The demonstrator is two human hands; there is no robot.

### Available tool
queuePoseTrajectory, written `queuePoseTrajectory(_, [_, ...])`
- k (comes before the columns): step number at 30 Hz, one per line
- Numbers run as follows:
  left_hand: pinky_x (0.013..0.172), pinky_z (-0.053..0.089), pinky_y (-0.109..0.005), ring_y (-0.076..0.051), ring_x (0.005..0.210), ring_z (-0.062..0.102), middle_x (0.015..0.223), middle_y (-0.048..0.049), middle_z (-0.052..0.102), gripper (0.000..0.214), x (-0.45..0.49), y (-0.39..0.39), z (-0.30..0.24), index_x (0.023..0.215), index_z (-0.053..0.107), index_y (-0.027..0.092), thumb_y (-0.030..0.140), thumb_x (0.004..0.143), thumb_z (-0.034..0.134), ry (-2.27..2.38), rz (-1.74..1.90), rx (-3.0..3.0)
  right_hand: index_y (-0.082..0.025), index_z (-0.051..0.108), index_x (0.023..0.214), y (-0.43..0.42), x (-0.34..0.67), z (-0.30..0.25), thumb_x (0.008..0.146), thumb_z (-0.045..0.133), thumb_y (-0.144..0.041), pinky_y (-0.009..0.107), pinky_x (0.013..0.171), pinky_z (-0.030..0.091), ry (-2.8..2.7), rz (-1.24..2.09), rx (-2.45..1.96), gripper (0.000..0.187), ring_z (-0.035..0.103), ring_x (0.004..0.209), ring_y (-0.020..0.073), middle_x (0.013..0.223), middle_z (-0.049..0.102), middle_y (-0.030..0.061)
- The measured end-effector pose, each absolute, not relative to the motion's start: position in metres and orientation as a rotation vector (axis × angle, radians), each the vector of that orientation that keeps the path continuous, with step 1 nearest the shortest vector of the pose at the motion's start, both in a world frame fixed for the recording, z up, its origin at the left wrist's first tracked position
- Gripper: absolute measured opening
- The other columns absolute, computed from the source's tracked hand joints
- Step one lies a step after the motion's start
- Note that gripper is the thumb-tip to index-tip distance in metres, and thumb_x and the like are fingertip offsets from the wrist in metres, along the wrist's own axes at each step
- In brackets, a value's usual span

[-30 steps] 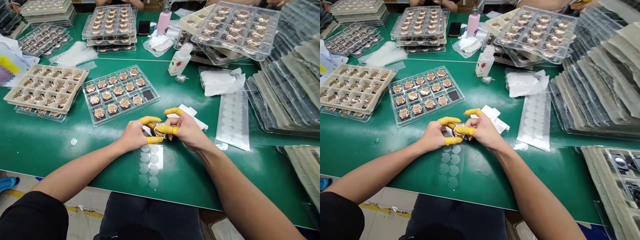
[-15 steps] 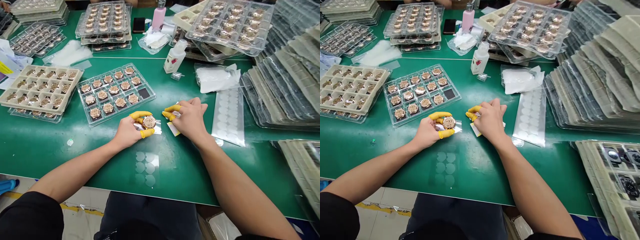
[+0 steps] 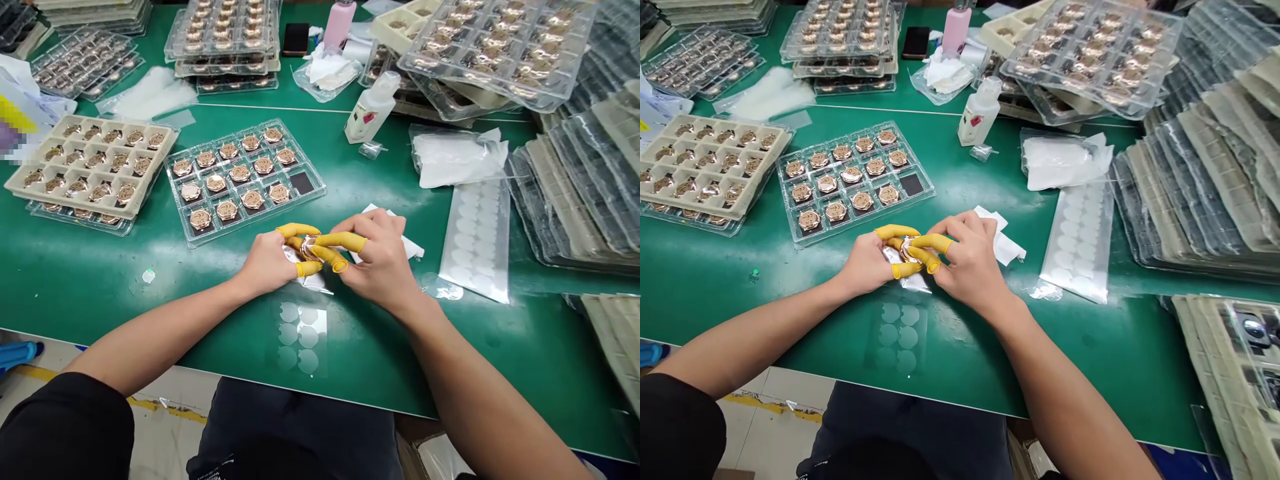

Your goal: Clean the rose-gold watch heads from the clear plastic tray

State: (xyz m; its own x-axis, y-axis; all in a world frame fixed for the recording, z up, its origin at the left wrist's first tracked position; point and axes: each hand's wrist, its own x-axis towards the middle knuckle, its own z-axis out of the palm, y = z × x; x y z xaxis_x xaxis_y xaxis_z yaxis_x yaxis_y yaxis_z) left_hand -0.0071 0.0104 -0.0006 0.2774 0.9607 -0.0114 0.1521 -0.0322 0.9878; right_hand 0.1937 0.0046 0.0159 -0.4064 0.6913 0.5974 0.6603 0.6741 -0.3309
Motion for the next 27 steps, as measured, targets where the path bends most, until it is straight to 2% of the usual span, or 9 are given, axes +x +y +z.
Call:
queuePoseTrajectory(3, [0.077, 0.057, -0.027, -0.016, 0.083, 0.073, 0.097, -0.0026, 0.082, 0.053, -0.0071, 0.0104, 0.0014, 0.117, 0.08, 0.019, 0.024, 0.065, 0.088, 1.116, 0.915, 1.442, -0.023, 0.074, 0.1, 0.0082, 0.1965, 0.014, 0.096, 0.072, -0.018, 0.04, 0.079, 0.027, -2.189, 0.074, -0.973, 0.007, 0.054, 0.085, 0.0209, 0.085, 0.071, 0.0019])
queuePoseTrajectory(10, [0.074, 0.056, -0.027, -0.015, 0.08, 0.07, 0.096, -0.0036, 0.081, 0.056, -0.006, 0.0097, 0.0039, 0.119, 0.08, 0.018, 0.028, 0.064, 0.087, 1.12, 0.891, 1.343, -0.023, 0.071, 0.097, 0.0122, 0.2014, 0.0114, 0.102, 0.066, -0.025, 0.04, 0.08, 0.027, -2.164, 0.041, -0.987, 0.007, 0.053, 0.08, 0.0195, 0.081, 0.068, 0.0019])
queuePoseTrajectory(17, [0.075, 0.056, -0.027, -0.016, 0.082, 0.07, 0.098, -0.0041, 0.082, 0.057, -0.0064, 0.0106, 0.0015, 0.12, 0.08, 0.017, 0.03, 0.064, 0.088, 1.11, 0.878, 1.375, -0.023, 0.07, 0.1, 0.0084, 0.1978, 0.0074, 0.103, 0.063, -0.029, 0.04, 0.083, 0.027, -2.162, 0.037, -1.137, 0.01, 0.056, 0.094, 0.0245, 0.097, 0.072, 0.0051])
queuePoseTrajectory(20, [0.079, 0.057, -0.027, -0.016, 0.083, 0.071, 0.098, -0.0033, 0.082, 0.054, -0.0073, 0.0113, 0.0001, 0.117, 0.081, 0.018, 0.026, 0.064, 0.087, 1.103, 0.879, 1.419, -0.022, 0.068, 0.098, 0.0078, 0.1953, 0.0077, 0.105, 0.06, -0.031, 0.04, 0.082, 0.027, -2.227, 0.108, -1.072, 0.014, 0.055, 0.09, 0.0234, 0.088, 0.069, 0.004])
queuePoseTrajectory(23, [0.078, 0.058, -0.028, -0.017, 0.083, 0.072, 0.097, -0.0034, 0.082, 0.052, -0.0072, 0.0112, 0.0, 0.115, 0.082, 0.018, 0.028, 0.064, 0.089, 1.106, 0.894, 1.457, -0.022, 0.065, 0.091, 0.0089, 0.194, 0.0093, 0.103, 0.06, -0.032, 0.041, 0.083, 0.027, -2.169, 0.095, -1.192, 0.017, 0.055, 0.091, 0.0252, 0.083, 0.065, 0.0042])
queuePoseTrajectory(27, [0.076, 0.06, -0.028, -0.018, 0.084, 0.074, 0.099, -0.0037, 0.083, 0.053, -0.0067, 0.0106, -0.0004, 0.117, 0.082, 0.019, 0.025, 0.065, 0.088, 1.093, 0.91, 1.436, -0.024, 0.068, 0.092, 0.0082, 0.1955, 0.0118, 0.102, 0.062, -0.036, 0.043, 0.084, 0.027, -2.191, 0.142, -1.208, 0.017, 0.055, 0.088, 0.025, 0.08, 0.063, 0.0039])
